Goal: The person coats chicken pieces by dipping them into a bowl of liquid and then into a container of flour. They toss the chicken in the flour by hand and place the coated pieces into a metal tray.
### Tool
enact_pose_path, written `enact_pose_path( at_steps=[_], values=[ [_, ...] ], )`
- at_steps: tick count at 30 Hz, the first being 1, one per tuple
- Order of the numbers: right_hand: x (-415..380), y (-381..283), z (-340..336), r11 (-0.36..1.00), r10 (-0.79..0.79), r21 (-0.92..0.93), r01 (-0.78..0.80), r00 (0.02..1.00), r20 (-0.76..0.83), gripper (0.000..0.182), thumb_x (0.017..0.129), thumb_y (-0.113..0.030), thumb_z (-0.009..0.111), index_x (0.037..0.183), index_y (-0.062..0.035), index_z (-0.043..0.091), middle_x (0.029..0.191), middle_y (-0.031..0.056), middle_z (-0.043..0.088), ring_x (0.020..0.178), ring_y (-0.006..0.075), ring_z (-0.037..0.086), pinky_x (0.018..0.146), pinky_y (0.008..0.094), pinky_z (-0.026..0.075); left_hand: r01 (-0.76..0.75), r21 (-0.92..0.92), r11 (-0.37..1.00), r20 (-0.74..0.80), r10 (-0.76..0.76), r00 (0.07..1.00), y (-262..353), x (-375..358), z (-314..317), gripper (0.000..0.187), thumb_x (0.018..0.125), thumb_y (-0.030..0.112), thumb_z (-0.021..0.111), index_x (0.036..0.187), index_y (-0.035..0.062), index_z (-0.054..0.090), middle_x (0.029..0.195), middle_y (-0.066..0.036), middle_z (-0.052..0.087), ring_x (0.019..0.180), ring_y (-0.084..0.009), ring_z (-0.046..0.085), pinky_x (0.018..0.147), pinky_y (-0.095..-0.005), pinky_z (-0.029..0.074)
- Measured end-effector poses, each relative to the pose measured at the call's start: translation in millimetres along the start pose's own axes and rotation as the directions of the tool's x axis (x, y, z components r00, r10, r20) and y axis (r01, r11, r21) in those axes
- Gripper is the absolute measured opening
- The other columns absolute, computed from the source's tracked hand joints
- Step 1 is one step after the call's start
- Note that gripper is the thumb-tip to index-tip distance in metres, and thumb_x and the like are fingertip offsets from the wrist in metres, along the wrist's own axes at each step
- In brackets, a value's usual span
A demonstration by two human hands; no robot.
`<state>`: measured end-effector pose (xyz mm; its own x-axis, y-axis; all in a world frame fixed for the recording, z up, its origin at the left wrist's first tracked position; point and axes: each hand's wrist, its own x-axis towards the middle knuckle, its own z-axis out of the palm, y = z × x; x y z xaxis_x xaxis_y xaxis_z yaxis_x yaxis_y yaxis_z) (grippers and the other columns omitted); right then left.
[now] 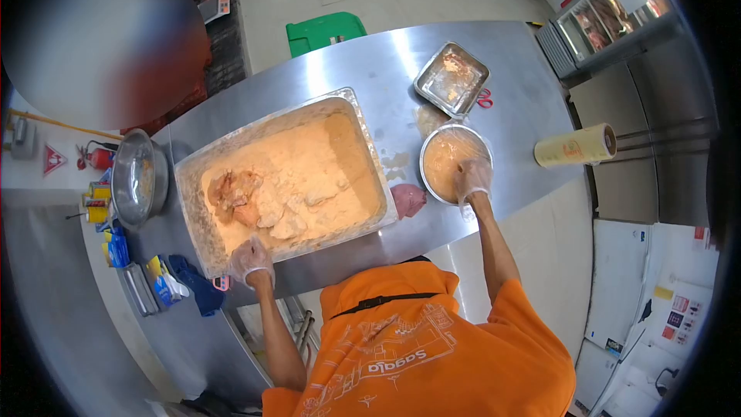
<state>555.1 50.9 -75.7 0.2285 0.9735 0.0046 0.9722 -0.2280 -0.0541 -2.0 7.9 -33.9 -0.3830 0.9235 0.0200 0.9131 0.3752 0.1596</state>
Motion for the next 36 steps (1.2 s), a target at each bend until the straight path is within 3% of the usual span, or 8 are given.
enact_pose_path(
  at_steps=[8,11,13,17,21,27,32,36],
  values=[
    [-20.1,-42.4,-98.5,0.984,-0.177,-0.082,0.159,0.935,-0.309,0.009,0.076,-0.016,0.071,0.082,-0.0101,0.072,0.074,0.0162,0.067,0.074,0.038,0.064,0.065,0.0549,0.045,0.119,0.042,0.992,0.109,-0.123,0.986,-23.7,3.7,40.7,0.052,0.099,0.045,0.048,0.081,0.0052,0.077,0.084,-0.022,0.072,0.083,-0.042,0.068,0.077,-0.0525,0.051],
    [-15.7,-75.8,-133.4,0.976,-0.194,0.036,0.215,0.933,-0.303,0.011,0.081,-0.015,0.073,0.091,-0.0134,0.077,0.09,0.0119,0.073,0.078,0.0331,0.066,0.065,0.0467,0.049,0.118,0.07,0.991,0.116,-0.126,0.985,4.6,6.4,-8.5,0.05,0.098,0.044,0.049,0.081,0.0065,0.078,0.086,-0.018,0.073,0.086,-0.0403,0.068,0.079,-0.0517,0.051],
    [-13.2,-129.8,-170.6,0.862,-0.159,0.427,0.272,0.946,-0.282,0.016,0.08,-0.008,0.072,0.095,-0.0114,0.077,0.087,0.013,0.073,0.078,0.0324,0.068,0.067,0.0456,0.052,0.075,0.05,0.996,0.045,-0.078,0.996,5.9,5.0,-9.9,0.049,0.097,0.044,0.05,0.082,0.0064,0.078,0.087,-0.017,0.074,0.087,-0.0397,0.068,0.08,-0.052,0.05],
    [-4.2,-228.7,-186.0,0.613,-0.43,0.578,0.538,0.842,-0.327,0.023,0.08,-0.001,0.068,0.098,-0.012,0.078,0.091,0.0091,0.076,0.082,0.0284,0.071,0.072,0.04,0.056,0.027,0.019,0.999,-0.028,-0.026,0.999,-2.4,1.9,-4.4,0.046,0.096,0.042,0.052,0.081,0.0059,0.077,0.087,-0.017,0.073,0.086,-0.039,0.065,0.081,-0.0532,0.048],
    [-8.2,-340.2,-151.6,0.383,-0.687,0.607,0.696,0.654,-0.317,0.024,0.081,-0.002,0.066,0.097,-0.0141,0.079,0.095,0.0052,0.077,0.083,0.028,0.071,0.073,0.0393,0.057,-0.145,-0.247,0.958,-0.514,-0.002,0.858,-19.3,-6.4,19.7,0.041,0.094,0.03,0.06,0.061,0.0056,0.059,0.064,-0.016,0.059,0.07,-0.0377,0.058,0.066,-0.0529,0.042],
    [-30.8,-423.7,-89.0,0.545,-0.749,0.627,0.557,0.659,0.066,0.023,0.08,-0.026,0.075,0.096,-0.0098,0.071,0.087,0.018,0.071,0.087,0.0352,0.069,0.073,0.0461,0.053,-0.158,-0.393,0.906,-0.546,-0.091,0.833,-14.9,-2.8,15.8,0.038,0.095,0.024,0.059,0.064,0.0025,0.059,0.065,-0.019,0.057,0.063,-0.0402,0.055,0.059,-0.0526,0.039],
    [-3.4,-349.0,-17.8,0.811,-0.546,-0.03,0.584,0.775,0.318,0.03,0.075,-0.029,0.077,0.101,-0.0147,0.076,0.094,0.0133,0.073,0.092,0.0334,0.07,0.073,0.0438,0.054,-0.106,-0.317,0.942,-0.538,-0.087,0.838,-5.7,-5.4,9.5,0.032,0.094,0.022,0.063,0.068,0.0045,0.059,0.068,-0.015,0.058,0.064,-0.038,0.056,0.06,-0.0514,0.041],
    [11.9,-314.0,-34.7,0.755,-0.649,0.174,0.632,0.687,0.327,0.029,0.076,-0.029,0.074,0.103,-0.0173,0.076,0.097,0.0111,0.07,0.101,0.0322,0.065,0.078,0.0482,0.052,-0.149,-0.276,0.95,-0.578,-0.04,0.815,-10.4,-7.5,21.0,0.025,0.093,0.024,0.065,0.078,0.0045,0.066,0.076,-0.014,0.063,0.073,-0.0386,0.06,0.069,-0.0517,0.045]
  ],
)
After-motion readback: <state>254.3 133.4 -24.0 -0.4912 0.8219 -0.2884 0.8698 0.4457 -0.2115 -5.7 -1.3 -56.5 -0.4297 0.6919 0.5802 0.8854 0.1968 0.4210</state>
